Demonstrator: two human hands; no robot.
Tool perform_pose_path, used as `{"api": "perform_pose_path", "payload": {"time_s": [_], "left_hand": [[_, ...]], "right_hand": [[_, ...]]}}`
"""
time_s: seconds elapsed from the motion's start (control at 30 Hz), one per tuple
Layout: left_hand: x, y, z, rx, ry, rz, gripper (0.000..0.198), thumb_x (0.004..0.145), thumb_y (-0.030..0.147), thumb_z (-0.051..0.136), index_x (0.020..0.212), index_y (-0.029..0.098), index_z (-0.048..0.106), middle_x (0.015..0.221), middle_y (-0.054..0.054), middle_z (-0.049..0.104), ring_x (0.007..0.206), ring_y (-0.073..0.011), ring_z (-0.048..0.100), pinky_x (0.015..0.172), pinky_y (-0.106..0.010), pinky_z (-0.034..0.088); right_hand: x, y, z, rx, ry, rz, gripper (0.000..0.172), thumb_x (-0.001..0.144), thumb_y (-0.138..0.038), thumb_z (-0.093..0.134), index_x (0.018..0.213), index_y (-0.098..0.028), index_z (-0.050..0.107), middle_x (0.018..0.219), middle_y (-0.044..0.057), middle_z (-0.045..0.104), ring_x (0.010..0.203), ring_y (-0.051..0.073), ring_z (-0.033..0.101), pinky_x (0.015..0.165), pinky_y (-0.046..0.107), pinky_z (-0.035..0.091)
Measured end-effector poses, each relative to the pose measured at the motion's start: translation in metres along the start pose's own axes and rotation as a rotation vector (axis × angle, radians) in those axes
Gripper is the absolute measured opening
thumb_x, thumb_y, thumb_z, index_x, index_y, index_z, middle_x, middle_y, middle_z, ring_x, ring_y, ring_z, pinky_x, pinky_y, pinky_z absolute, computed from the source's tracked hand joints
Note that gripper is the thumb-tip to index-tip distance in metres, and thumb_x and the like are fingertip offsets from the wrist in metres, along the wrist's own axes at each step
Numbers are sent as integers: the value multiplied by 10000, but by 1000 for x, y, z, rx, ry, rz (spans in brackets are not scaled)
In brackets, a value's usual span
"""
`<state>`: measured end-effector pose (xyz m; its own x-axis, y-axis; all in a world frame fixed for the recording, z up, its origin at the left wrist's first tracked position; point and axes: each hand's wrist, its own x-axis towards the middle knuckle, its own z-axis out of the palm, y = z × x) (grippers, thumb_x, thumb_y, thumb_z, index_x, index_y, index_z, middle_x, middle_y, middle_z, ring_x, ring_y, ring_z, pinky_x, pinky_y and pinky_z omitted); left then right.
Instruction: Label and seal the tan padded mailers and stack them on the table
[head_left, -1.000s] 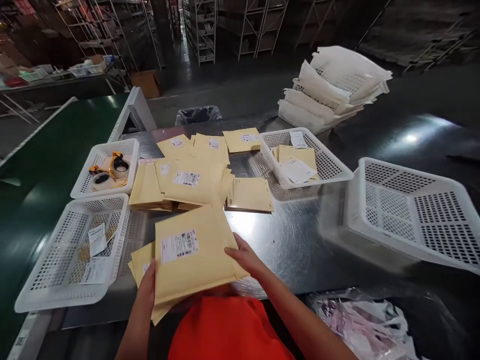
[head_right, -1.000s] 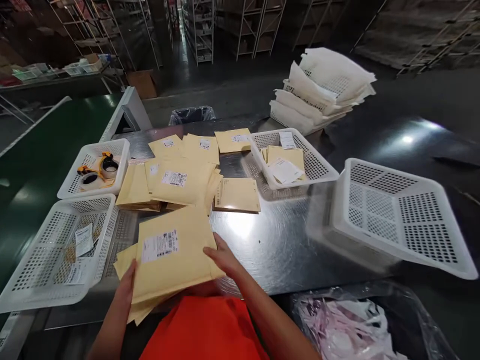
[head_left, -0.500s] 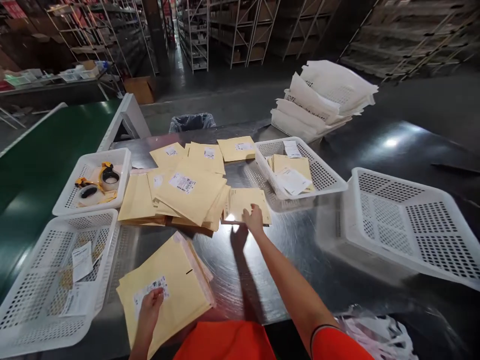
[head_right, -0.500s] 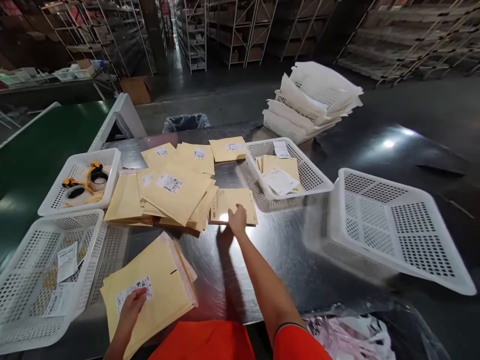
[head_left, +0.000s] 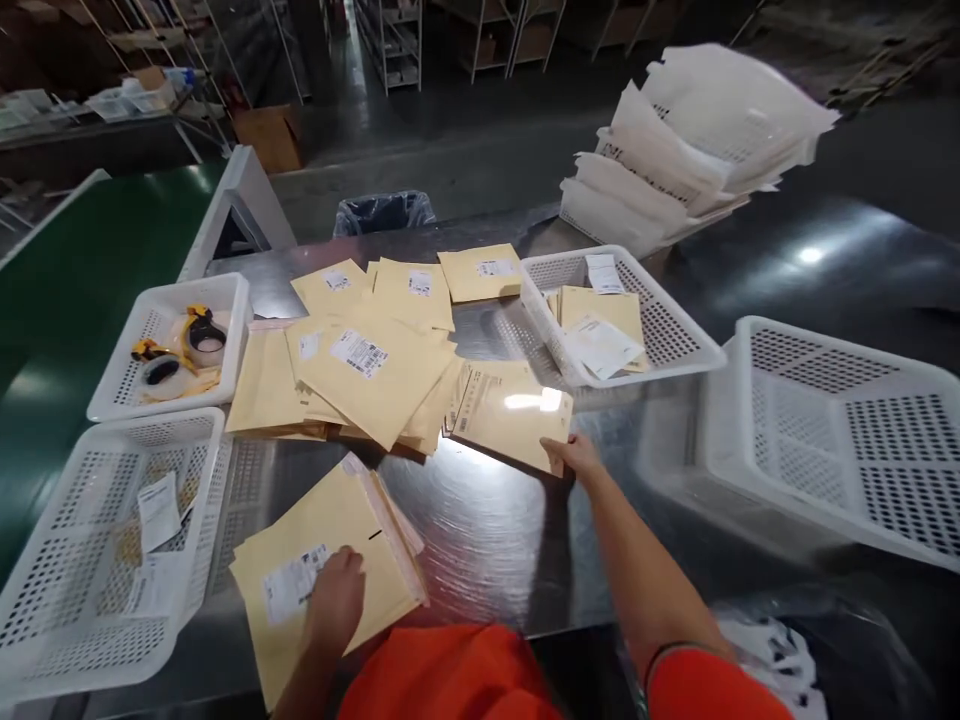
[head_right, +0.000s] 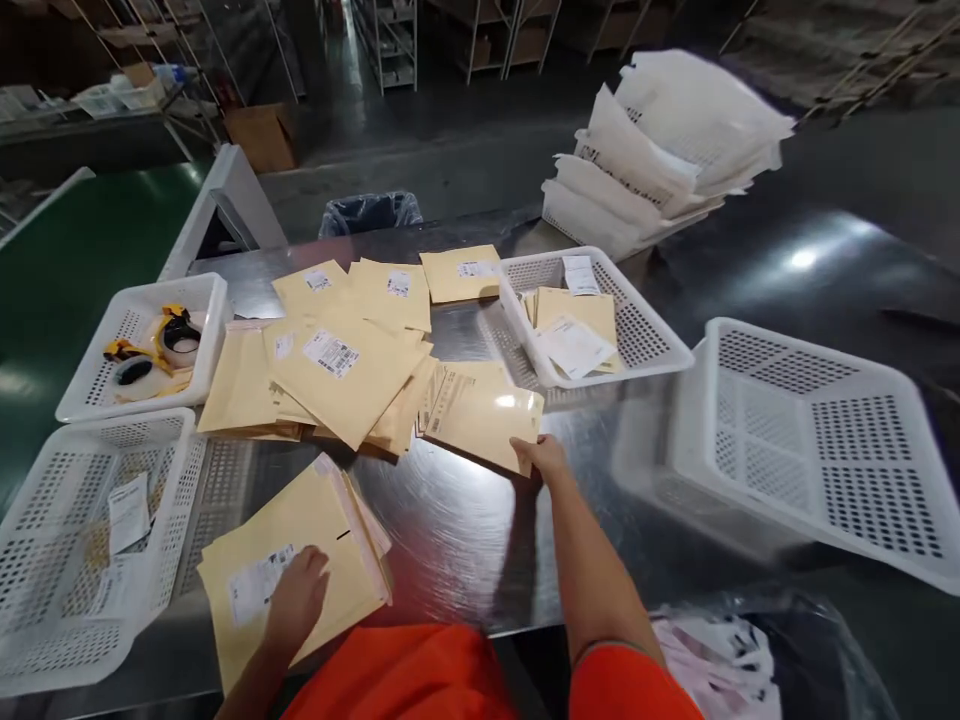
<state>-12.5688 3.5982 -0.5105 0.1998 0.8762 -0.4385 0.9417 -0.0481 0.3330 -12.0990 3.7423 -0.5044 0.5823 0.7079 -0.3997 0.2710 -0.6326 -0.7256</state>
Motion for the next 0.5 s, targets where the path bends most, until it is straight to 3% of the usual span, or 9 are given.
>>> {"api": "perform_pose_path", "payload": {"time_s": [0.07, 0.13, 0.23, 0.37, 0.5], "left_hand": [[7, 17, -1, -42, -102, 127, 467, 821, 45, 374, 1182, 194, 630, 1363, -97, 565, 1188, -264, 518, 1014, -413, 402], [15, 27, 0, -117, -132, 202, 564, 782, -3, 367, 1238, 225, 608, 1486, -69, 463, 1204, -290, 498, 997, -442, 413], [28, 32, 4, -118, -134, 265, 478, 806, 12, 378, 1117, 236, 664, 1537, -66, 388, 1178, -311, 514, 947, -454, 436], [36, 36, 5, -38, -172, 334, 292, 811, 24, 451, 859, 185, 690, 1383, -113, 529, 1126, -304, 542, 901, -413, 433], [26, 41, 4, 28, -160, 396, 335, 866, 60, 427, 1068, 197, 656, 1199, -110, 624, 1130, -279, 524, 907, -380, 417]], "right_hand": [[-30, 17, -10, 161, -30, -6, 404, 558, -422, 736, 852, -170, 621, 777, 100, 714, 750, 287, 691, 659, 389, 575], [-67, 36, -14, 407, -19, 1, 531, 537, -437, 748, 985, -193, 601, 887, 86, 730, 785, 284, 701, 685, 393, 589], [-125, 65, -8, 684, -16, 78, 656, 480, -423, 822, 1057, -229, 577, 929, 63, 733, 816, 306, 708, 723, 428, 601], [-191, 85, 15, 685, -143, 162, 659, 528, -445, 828, 1096, -243, 560, 953, 67, 735, 866, 323, 711, 777, 468, 597], [-221, 76, 40, 639, -299, 80, 594, 579, -430, 821, 1091, -257, 574, 1054, 78, 721, 995, 318, 683, 871, 451, 572]]}}
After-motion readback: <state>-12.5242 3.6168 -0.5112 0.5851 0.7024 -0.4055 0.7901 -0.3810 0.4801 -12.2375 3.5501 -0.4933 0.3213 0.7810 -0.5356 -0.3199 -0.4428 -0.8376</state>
